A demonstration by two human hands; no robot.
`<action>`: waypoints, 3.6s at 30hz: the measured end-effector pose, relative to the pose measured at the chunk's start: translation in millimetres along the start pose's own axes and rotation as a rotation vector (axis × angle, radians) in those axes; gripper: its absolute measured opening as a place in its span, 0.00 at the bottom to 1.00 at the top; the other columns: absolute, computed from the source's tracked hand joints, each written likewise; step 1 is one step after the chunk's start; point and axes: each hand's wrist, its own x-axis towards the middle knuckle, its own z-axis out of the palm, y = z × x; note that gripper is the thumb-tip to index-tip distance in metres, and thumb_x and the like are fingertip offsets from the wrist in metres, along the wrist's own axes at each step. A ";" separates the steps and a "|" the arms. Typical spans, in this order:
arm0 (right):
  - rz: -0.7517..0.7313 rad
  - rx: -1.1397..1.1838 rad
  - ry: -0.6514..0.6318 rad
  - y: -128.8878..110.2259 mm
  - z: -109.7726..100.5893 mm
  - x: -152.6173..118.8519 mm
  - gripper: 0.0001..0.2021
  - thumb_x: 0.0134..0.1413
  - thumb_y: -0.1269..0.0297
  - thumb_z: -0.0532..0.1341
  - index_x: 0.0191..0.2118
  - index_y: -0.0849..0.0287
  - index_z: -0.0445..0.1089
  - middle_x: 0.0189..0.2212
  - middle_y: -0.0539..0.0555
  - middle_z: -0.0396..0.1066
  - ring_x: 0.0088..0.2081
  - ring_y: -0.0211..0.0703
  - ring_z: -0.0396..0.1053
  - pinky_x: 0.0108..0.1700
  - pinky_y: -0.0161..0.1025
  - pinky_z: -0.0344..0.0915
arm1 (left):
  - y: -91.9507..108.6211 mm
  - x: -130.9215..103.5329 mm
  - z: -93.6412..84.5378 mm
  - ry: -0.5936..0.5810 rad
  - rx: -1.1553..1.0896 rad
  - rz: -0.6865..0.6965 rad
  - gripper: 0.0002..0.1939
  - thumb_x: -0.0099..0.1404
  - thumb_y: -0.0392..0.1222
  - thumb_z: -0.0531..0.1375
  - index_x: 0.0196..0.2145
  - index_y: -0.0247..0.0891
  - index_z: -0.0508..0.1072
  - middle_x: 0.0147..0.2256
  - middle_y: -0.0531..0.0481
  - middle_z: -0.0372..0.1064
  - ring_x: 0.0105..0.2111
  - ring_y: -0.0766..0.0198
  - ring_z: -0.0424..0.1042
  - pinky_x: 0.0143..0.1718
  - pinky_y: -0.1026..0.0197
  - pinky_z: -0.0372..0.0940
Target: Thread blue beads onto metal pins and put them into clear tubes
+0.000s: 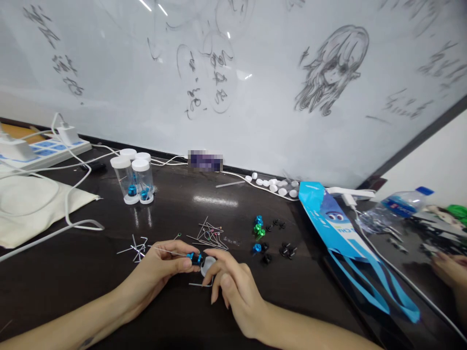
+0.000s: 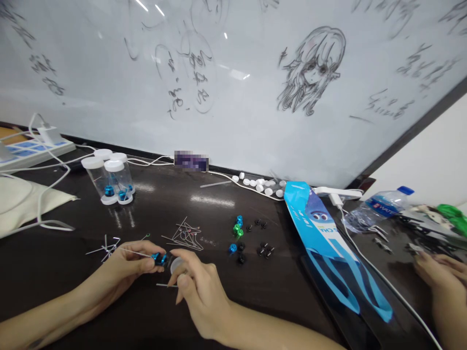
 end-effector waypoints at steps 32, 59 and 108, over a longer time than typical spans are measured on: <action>-0.004 -0.011 -0.021 -1.1 -0.3 0.4 0.25 0.68 0.47 0.42 0.62 0.57 0.55 0.32 0.55 0.71 0.24 0.36 0.68 0.19 0.29 0.59 | 2.5 -0.6 2.3 0.004 0.008 -0.012 0.08 0.51 0.34 0.71 0.32 0.36 0.82 0.30 0.49 0.80 0.31 0.64 0.77 0.39 0.66 0.71; -0.033 -0.037 -0.028 -1.6 -1.6 1.3 0.25 0.69 0.49 0.42 0.62 0.57 0.55 0.32 0.54 0.71 0.24 0.36 0.68 0.20 0.29 0.61 | 2.1 -1.3 2.1 0.013 0.028 -0.008 0.09 0.51 0.35 0.71 0.33 0.37 0.82 0.30 0.48 0.80 0.32 0.62 0.77 0.40 0.62 0.70; 0.055 -0.045 0.036 -6.6 0.7 2.3 0.14 0.67 0.57 0.51 0.54 0.54 0.62 0.31 0.50 0.70 0.23 0.34 0.68 0.28 0.32 0.66 | -2.3 0.9 -0.8 -0.014 0.074 -0.008 0.08 0.48 0.33 0.72 0.30 0.37 0.82 0.27 0.52 0.78 0.29 0.66 0.74 0.35 0.66 0.67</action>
